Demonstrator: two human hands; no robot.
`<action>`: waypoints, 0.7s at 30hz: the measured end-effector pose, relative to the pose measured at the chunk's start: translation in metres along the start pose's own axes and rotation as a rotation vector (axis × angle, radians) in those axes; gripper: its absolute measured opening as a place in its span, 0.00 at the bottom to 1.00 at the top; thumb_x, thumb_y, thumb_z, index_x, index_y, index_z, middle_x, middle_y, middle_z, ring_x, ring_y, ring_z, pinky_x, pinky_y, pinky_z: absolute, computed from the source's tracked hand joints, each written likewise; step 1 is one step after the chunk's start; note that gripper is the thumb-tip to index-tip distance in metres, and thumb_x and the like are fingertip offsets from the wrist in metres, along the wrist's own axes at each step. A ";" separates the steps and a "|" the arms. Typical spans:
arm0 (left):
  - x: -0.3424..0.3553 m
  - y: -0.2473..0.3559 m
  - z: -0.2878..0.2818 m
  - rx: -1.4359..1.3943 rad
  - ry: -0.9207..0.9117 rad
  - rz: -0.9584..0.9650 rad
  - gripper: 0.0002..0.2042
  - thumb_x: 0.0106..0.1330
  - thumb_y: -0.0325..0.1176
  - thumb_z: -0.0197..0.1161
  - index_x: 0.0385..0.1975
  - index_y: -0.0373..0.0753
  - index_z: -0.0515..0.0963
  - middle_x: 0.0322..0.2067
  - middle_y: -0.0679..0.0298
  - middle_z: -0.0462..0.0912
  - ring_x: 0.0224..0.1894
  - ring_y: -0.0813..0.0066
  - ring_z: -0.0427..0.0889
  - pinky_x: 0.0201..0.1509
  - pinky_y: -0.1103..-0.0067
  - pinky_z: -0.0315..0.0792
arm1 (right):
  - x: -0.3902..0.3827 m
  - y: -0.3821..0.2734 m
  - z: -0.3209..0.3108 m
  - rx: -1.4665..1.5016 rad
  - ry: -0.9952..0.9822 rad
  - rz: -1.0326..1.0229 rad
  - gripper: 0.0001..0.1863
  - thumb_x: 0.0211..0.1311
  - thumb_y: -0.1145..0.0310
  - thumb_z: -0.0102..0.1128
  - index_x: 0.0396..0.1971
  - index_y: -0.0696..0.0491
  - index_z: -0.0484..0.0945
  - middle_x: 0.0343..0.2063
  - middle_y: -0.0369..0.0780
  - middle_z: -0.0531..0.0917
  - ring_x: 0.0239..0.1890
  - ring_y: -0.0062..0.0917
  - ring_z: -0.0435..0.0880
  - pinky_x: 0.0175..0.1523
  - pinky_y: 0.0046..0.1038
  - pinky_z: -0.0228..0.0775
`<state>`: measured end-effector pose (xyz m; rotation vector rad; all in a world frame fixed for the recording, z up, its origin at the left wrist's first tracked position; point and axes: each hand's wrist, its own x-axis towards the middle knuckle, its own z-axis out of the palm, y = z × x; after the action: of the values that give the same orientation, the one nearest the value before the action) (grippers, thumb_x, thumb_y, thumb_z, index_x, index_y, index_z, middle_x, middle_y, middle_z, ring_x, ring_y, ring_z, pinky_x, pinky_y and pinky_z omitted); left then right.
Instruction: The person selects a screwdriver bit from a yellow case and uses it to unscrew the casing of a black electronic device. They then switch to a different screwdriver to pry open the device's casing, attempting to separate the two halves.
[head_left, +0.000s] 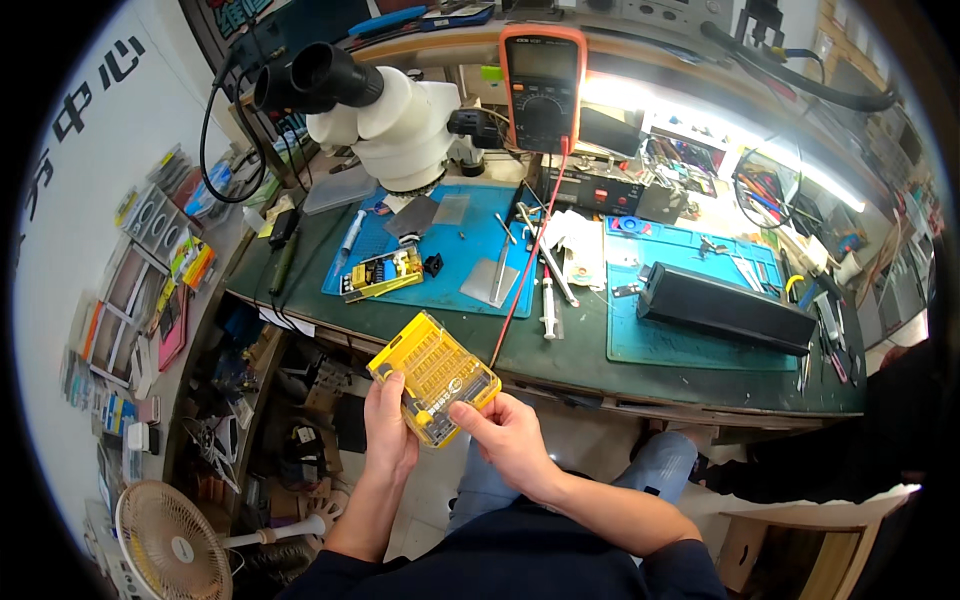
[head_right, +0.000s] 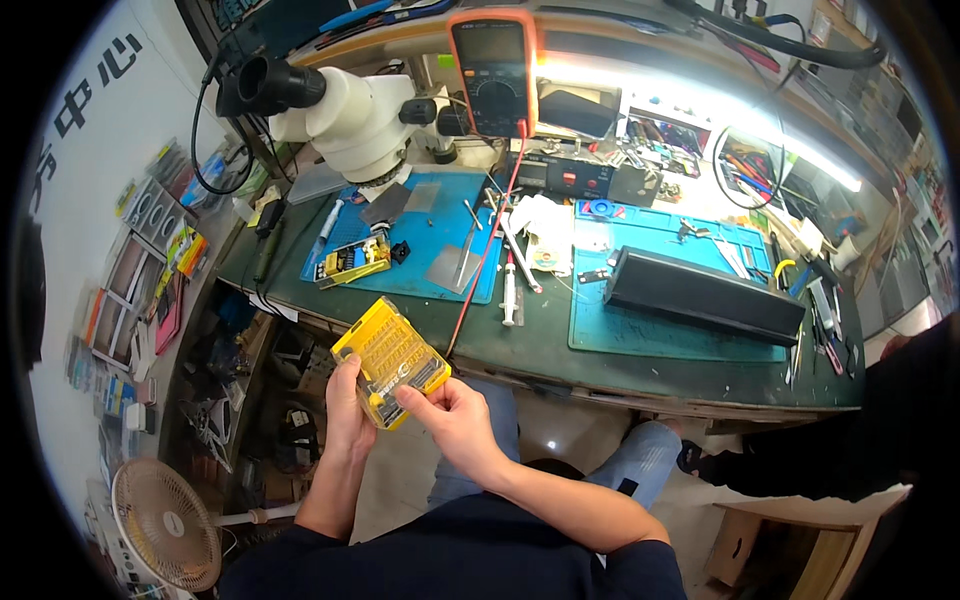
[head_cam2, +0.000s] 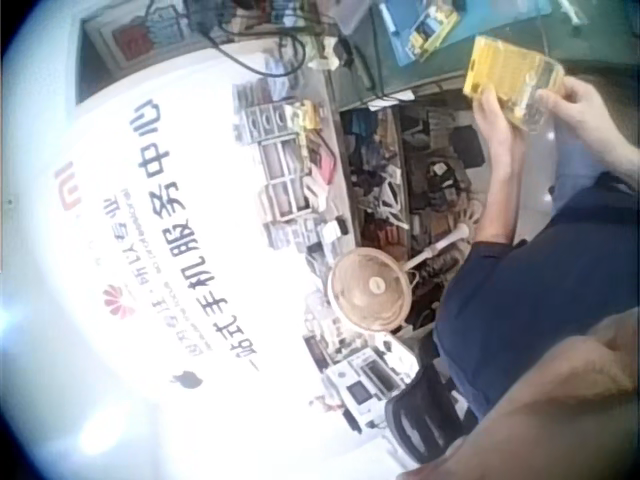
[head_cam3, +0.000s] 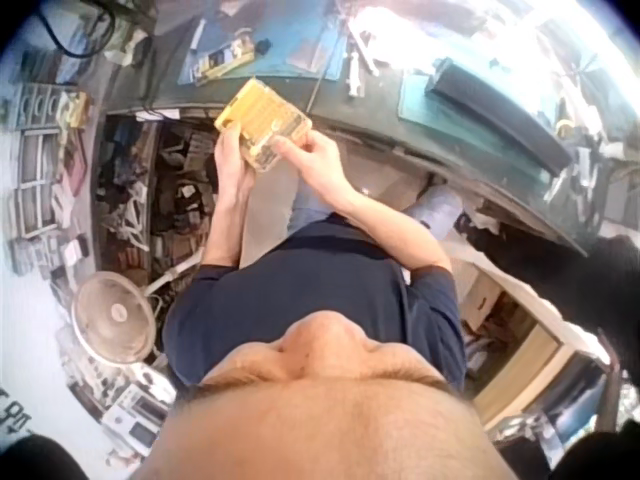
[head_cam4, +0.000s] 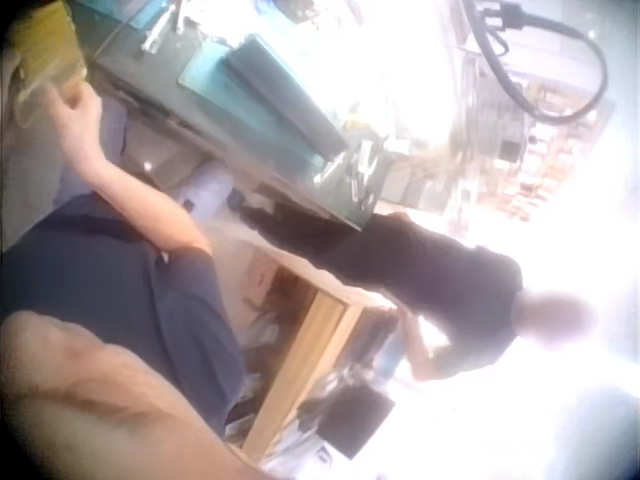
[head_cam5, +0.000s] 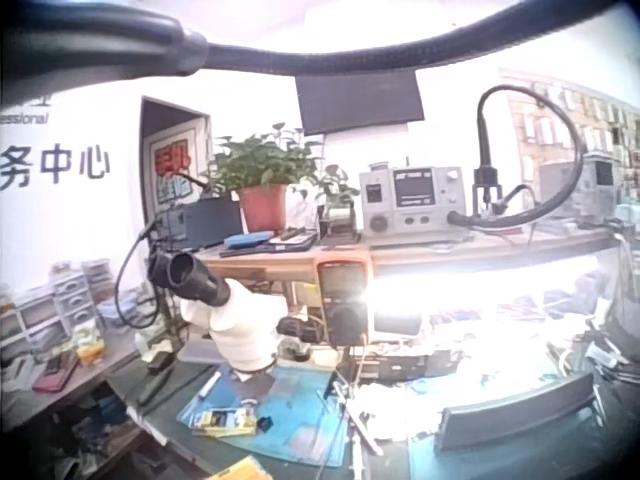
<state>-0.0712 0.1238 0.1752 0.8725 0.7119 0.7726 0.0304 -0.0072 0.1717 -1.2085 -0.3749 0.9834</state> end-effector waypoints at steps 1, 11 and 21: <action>-0.003 -0.007 -0.004 0.003 -0.008 -0.007 0.14 0.81 0.35 0.51 0.57 0.32 0.72 0.47 0.60 0.83 0.47 0.75 0.85 0.52 0.75 0.81 | -0.006 0.003 -0.001 0.018 0.013 0.019 0.20 0.68 0.56 0.74 0.27 0.51 0.74 0.21 0.28 0.75 0.19 0.09 0.66 0.22 0.18 0.57; -0.003 -0.031 -0.023 -0.018 0.016 0.293 0.11 0.78 0.30 0.57 0.54 0.32 0.73 0.48 0.61 0.83 0.47 0.78 0.83 0.54 0.77 0.79 | -0.030 -0.007 -0.016 -0.497 -0.006 -0.122 0.25 0.75 0.50 0.64 0.24 0.57 0.82 0.17 0.33 0.75 0.22 0.14 0.68 0.27 0.27 0.63; 0.049 0.015 -0.044 0.164 -0.245 0.073 0.18 0.79 0.38 0.59 0.58 0.30 0.74 0.51 0.60 0.83 0.50 0.75 0.84 0.55 0.76 0.79 | 0.073 -0.052 -0.029 -1.690 0.197 -0.490 0.21 0.69 0.49 0.64 0.38 0.55 0.79 0.34 0.45 0.87 0.36 0.40 0.90 0.38 0.38 0.83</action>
<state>-0.0850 0.1871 0.1571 1.1256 0.5326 0.6635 0.1137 0.0317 0.1905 -2.4687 -1.4030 -0.1171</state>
